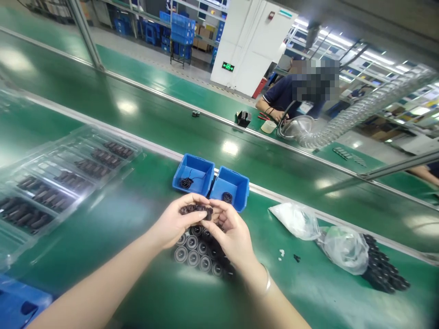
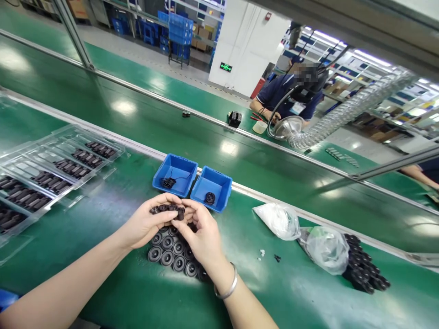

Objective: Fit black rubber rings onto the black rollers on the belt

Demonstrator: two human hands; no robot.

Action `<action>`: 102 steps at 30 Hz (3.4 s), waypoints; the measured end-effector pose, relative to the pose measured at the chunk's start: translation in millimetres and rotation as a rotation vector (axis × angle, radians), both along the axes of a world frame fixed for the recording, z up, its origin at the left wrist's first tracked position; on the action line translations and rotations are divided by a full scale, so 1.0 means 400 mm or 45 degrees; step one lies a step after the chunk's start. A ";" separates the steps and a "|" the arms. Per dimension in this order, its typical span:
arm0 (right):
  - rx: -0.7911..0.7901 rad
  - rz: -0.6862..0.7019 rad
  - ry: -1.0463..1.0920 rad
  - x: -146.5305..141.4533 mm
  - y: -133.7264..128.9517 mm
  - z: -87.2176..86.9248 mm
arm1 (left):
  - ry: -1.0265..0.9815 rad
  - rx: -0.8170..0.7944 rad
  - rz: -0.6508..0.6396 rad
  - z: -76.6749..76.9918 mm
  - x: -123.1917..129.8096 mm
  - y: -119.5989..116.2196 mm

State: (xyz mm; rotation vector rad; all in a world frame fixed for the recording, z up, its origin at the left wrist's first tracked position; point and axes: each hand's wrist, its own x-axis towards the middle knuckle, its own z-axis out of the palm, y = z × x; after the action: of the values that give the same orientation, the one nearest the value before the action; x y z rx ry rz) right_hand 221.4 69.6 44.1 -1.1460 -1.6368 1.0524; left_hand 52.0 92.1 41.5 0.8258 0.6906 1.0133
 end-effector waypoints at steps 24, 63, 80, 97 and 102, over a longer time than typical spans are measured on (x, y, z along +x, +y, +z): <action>-0.394 -0.147 0.154 0.121 -0.162 0.021 | -0.181 -0.326 -0.478 0.016 0.072 -0.113; 0.200 -0.169 -0.684 0.200 -0.154 -0.062 | 0.236 -0.140 -0.248 -0.004 0.050 -0.067; 0.253 -0.145 -0.747 0.202 -0.151 -0.061 | 0.304 -0.058 -0.248 -0.012 0.045 -0.065; 0.287 -0.091 -0.771 0.207 -0.145 -0.074 | 0.254 -0.088 -0.289 -0.010 0.047 -0.065; 0.231 -0.098 -0.708 0.216 -0.146 -0.080 | 0.211 -0.108 -0.307 -0.009 0.046 -0.068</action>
State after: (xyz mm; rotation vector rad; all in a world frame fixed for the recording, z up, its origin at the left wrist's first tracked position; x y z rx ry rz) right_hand 308.0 11.4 12.2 -1.4460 -2.0431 0.5412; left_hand 70.6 64.8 37.9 0.9016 0.7498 0.6993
